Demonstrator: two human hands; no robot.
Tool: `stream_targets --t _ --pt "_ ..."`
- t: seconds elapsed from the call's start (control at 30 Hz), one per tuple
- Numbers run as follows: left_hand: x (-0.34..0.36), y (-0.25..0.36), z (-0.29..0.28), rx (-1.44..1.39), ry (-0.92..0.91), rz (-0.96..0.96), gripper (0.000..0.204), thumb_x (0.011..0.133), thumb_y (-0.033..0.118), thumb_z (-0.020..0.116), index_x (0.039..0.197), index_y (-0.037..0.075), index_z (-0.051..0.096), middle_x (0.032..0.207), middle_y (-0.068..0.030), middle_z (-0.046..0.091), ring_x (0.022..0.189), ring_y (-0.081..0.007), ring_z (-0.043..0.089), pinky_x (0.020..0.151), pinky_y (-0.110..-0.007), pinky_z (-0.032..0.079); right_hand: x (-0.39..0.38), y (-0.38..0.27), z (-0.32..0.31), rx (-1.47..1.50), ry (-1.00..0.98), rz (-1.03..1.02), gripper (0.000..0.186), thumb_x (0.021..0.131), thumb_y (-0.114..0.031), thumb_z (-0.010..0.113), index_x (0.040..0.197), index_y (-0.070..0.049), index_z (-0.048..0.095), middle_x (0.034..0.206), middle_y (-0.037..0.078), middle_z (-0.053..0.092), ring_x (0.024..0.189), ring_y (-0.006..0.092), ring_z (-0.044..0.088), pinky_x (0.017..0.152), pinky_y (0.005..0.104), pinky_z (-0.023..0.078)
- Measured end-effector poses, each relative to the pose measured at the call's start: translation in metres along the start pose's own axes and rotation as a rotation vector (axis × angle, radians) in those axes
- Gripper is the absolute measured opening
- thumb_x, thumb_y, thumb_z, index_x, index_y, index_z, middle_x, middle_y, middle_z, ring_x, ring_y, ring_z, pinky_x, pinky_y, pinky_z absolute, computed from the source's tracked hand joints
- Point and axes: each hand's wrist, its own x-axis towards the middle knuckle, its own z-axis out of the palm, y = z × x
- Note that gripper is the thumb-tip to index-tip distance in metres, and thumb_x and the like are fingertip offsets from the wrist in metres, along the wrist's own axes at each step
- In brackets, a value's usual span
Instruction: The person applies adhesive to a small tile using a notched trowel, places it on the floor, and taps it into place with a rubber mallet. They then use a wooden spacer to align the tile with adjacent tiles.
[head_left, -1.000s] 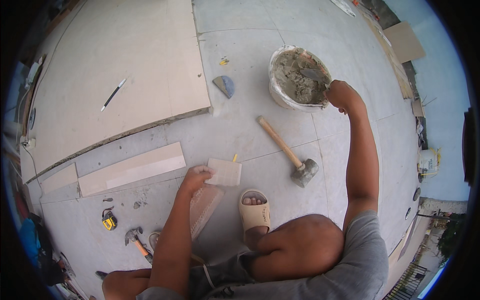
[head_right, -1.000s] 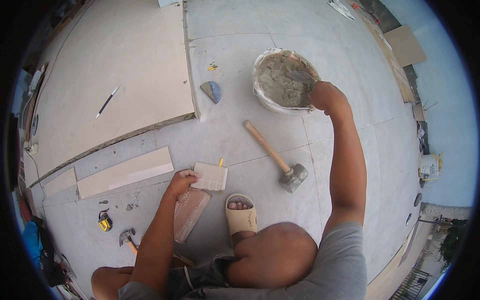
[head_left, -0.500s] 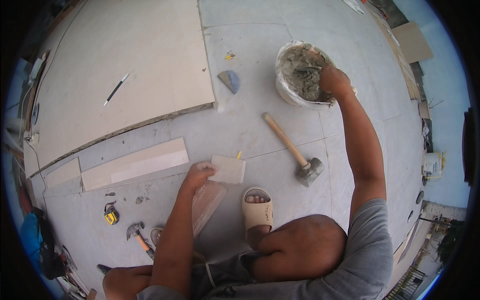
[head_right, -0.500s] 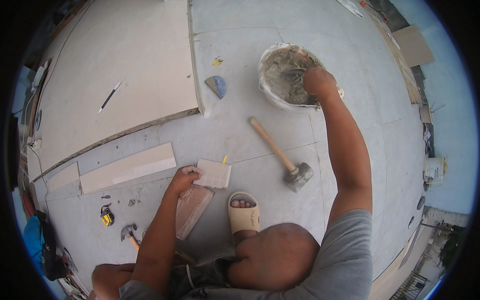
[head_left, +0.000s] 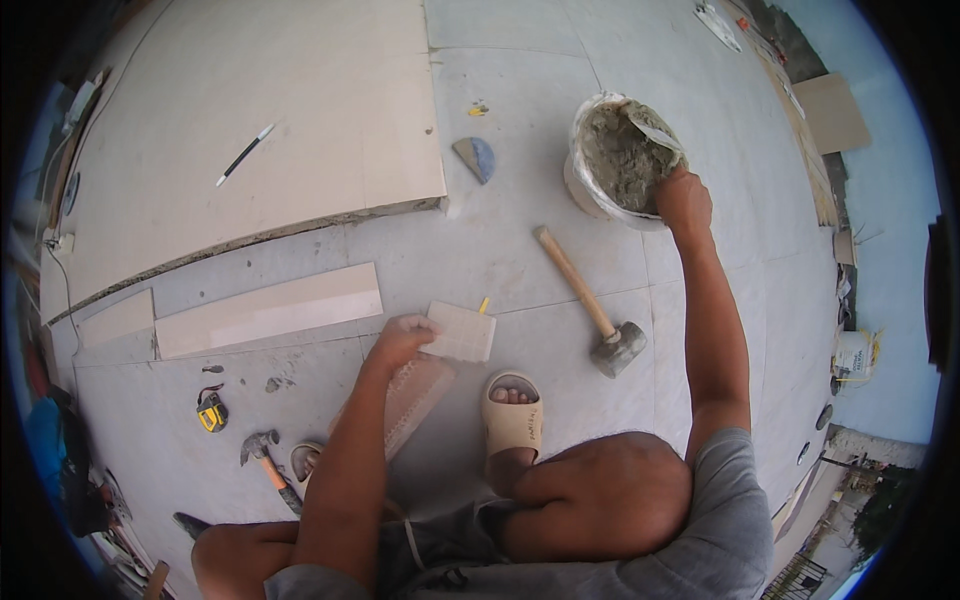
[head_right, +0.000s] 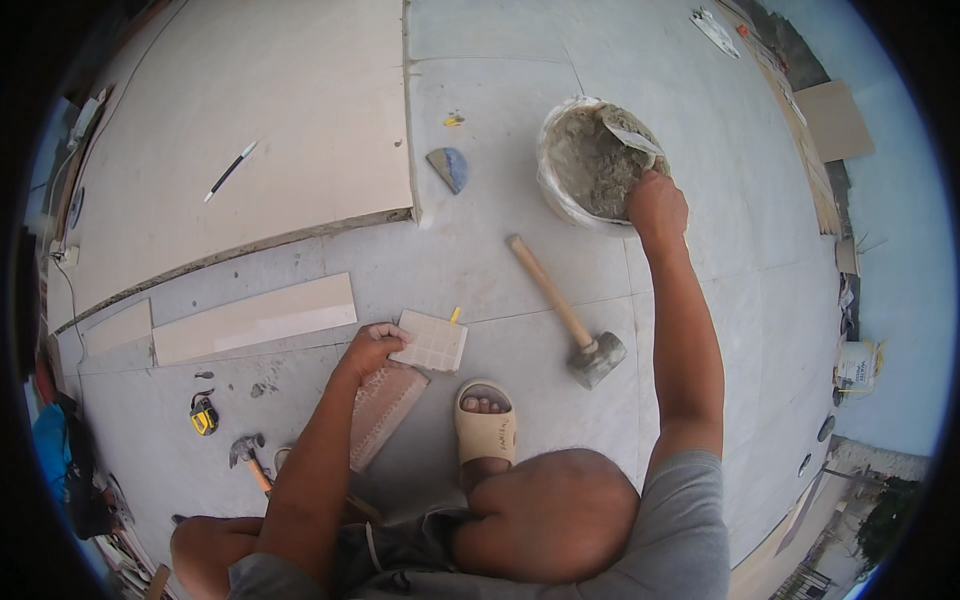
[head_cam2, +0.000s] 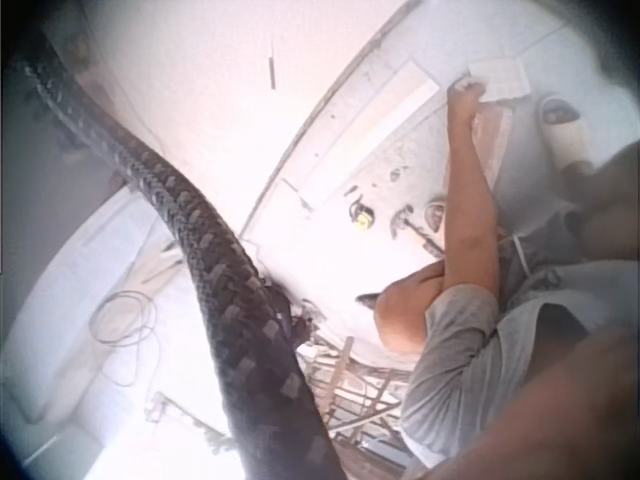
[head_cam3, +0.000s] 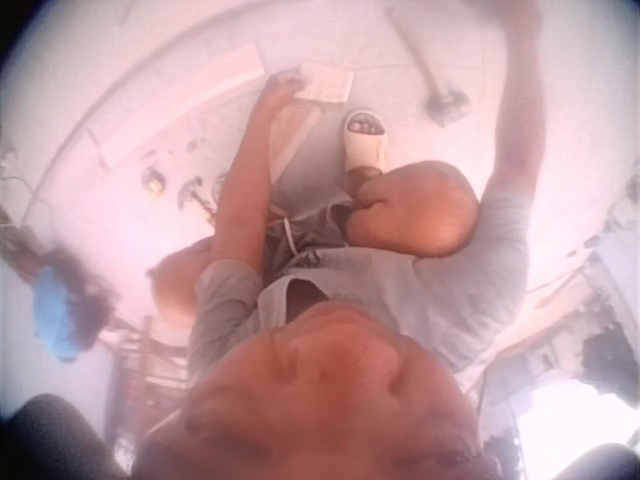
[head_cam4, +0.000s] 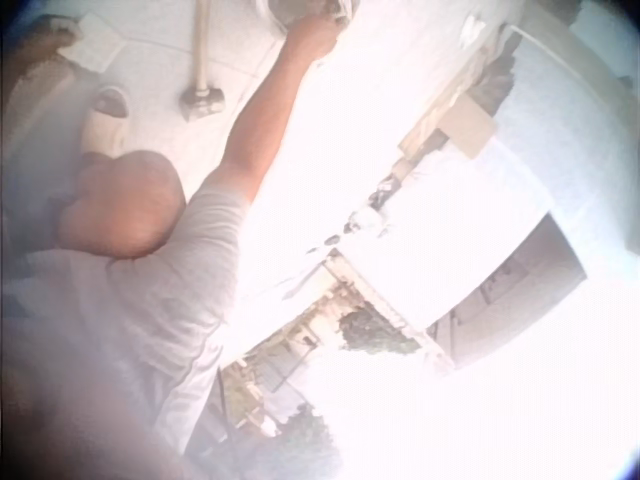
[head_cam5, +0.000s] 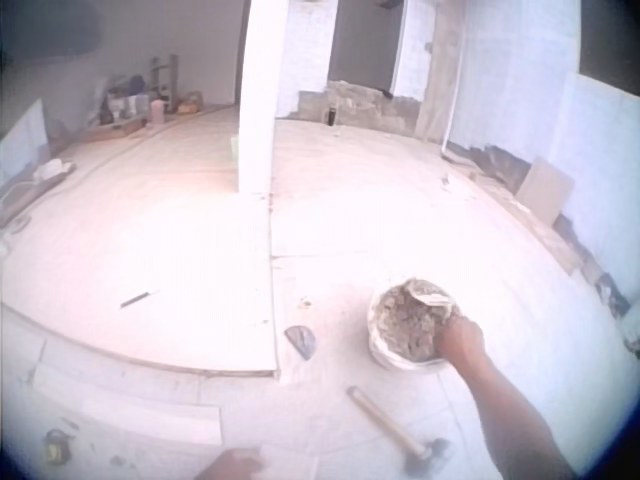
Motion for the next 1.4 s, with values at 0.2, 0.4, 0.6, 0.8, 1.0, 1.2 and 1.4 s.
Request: stream_targets --t 0.2,0.4,0.6,0.8,1.0,1.2,1.4 --pt "0.003 -0.005 -0.001 0.018 -0.008 0.034 0.014 0.086 0.003 0.063 0.099 -0.001 0.068 0.099 -0.0111 0.067 0.091 -0.0212 0.066 0.076 -0.039 0.063 -0.044 0.016 -0.012 0.026 0.244 -0.104 0.033 0.093 -0.031 0.061 0.101 0.001 0.062 0.091 0.023 0.066 0.085 0.0421 0.067 0.072 0.0501 0.054" --pt "0.007 -0.008 0.000 0.016 -0.001 0.041 0.014 0.084 0.004 0.065 0.097 -0.001 0.068 0.097 -0.0104 0.068 0.087 -0.0207 0.067 0.073 -0.036 0.063 -0.103 -0.020 -0.012 0.478 0.090 -0.354 0.028 0.090 -0.015 0.065 0.108 0.006 0.062 0.096 0.028 0.065 0.089 0.0454 0.064 0.078 0.0472 0.052" --pt "-0.003 0.000 0.006 -0.030 0.012 0.055 0.014 0.083 0.007 0.066 0.094 0.000 0.069 0.096 -0.0101 0.067 0.083 -0.0194 0.067 0.066 -0.032 0.061 -0.162 -0.081 -0.009 0.610 -0.171 -0.684 0.028 0.084 -0.011 0.067 0.106 0.006 0.060 0.093 0.028 0.064 0.089 0.0434 0.063 0.081 0.0456 0.049" --pt "-0.010 0.006 0.008 0.018 0.010 0.060 0.017 0.084 0.013 0.066 0.098 0.003 0.070 0.095 -0.0090 0.068 0.070 -0.0226 0.072 0.056 -0.027 0.054 -0.174 -0.140 0.014 0.398 -0.458 -0.868 0.028 0.088 -0.016 0.060 0.105 0.006 0.058 0.102 0.030 0.063 0.094 0.0459 0.063 0.086 0.0509 0.050" --pt "-0.010 0.003 0.009 -0.012 0.032 0.064 0.016 0.084 0.012 0.066 0.096 0.002 0.070 0.093 -0.0097 0.067 0.074 -0.0204 0.069 0.059 -0.030 0.058 -0.153 -0.203 0.019 0.090 -0.521 -0.906 0.031 0.090 -0.021 0.058 0.101 0.008 0.060 0.097 0.030 0.065 0.092 0.0451 0.065 0.084 0.0503 0.052" --pt "-0.010 0.006 0.008 -0.009 0.000 0.086 0.015 0.084 0.010 0.066 0.096 0.001 0.070 0.091 -0.0098 0.067 0.077 -0.0186 0.067 0.062 -0.031 0.060 -0.139 -0.252 -0.028 -0.093 -0.483 -1.001 0.030 0.092 -0.020 0.060 0.090 0.009 0.064 0.088 0.030 0.067 0.087 0.0416 0.069 0.080 0.0492 0.054" --pt "-0.015 0.012 0.006 -0.013 0.001 0.036 0.013 0.083 0.005 0.065 0.094 0.000 0.071 0.096 -0.0105 0.067 0.084 -0.0207 0.066 0.064 -0.035 0.062 -0.130 -0.277 -0.070 -0.094 -0.720 -0.769 0.034 0.093 -0.021 0.062 0.092 0.013 0.064 0.085 0.029 0.068 0.079 0.0399 0.070 0.071 0.0453 0.055"
